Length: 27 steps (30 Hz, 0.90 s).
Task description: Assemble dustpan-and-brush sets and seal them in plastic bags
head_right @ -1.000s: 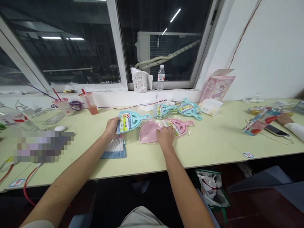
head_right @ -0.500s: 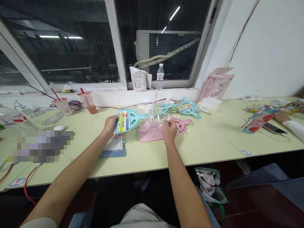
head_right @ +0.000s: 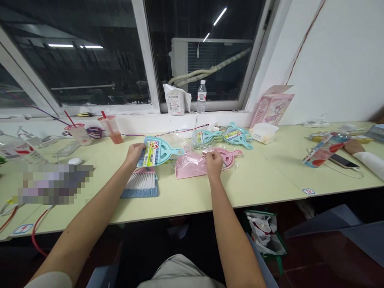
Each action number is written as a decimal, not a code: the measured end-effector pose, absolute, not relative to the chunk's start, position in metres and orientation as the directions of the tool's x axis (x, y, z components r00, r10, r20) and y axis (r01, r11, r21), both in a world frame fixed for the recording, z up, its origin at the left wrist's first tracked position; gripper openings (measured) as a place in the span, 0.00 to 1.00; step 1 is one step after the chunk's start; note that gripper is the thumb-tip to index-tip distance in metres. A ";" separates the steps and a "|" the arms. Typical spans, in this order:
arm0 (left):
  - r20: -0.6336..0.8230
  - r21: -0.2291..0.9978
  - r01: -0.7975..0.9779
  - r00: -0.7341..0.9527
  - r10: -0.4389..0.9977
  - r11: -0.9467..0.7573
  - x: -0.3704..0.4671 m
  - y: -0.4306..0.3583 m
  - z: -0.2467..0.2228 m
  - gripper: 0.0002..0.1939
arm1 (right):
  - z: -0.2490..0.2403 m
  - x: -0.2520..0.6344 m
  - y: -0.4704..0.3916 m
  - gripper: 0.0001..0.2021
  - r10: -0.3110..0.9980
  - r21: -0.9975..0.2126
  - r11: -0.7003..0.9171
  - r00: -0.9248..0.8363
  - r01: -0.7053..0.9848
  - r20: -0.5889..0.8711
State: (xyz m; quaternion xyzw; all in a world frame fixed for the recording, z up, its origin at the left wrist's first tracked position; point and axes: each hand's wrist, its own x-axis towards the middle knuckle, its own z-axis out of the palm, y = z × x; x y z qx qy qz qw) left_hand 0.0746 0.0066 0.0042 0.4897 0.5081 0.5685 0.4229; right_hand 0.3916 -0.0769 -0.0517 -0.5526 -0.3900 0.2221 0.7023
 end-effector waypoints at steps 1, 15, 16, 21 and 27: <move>0.125 0.992 0.011 -0.161 0.979 -0.125 0.074 0.006 0.005 0.03 | -0.051 0.390 -0.076 0.07 0.751 -0.952 0.297 0.597 0.073 0.280; 0.025 0.985 -0.173 0.176 0.984 0.006 0.100 -0.004 -0.008 0.07 | -0.047 0.370 -0.075 0.12 0.947 -0.903 0.170 0.320 -0.394 0.039; 0.029 0.983 -0.182 0.215 0.976 0.011 0.100 -0.003 -0.010 0.07 | -0.047 0.370 -0.075 0.11 0.953 -0.890 0.163 0.300 -0.427 0.030; 0.013 0.982 -0.183 0.290 0.957 0.042 0.097 0.002 -0.015 0.10 | -0.045 0.370 -0.076 0.11 0.973 -0.843 0.124 0.230 -0.523 0.000; -0.081 0.985 -0.123 0.296 0.952 0.122 0.102 -0.002 -0.014 0.13 | -0.045 0.370 -0.078 0.10 0.987 -0.815 0.118 0.159 -0.568 0.033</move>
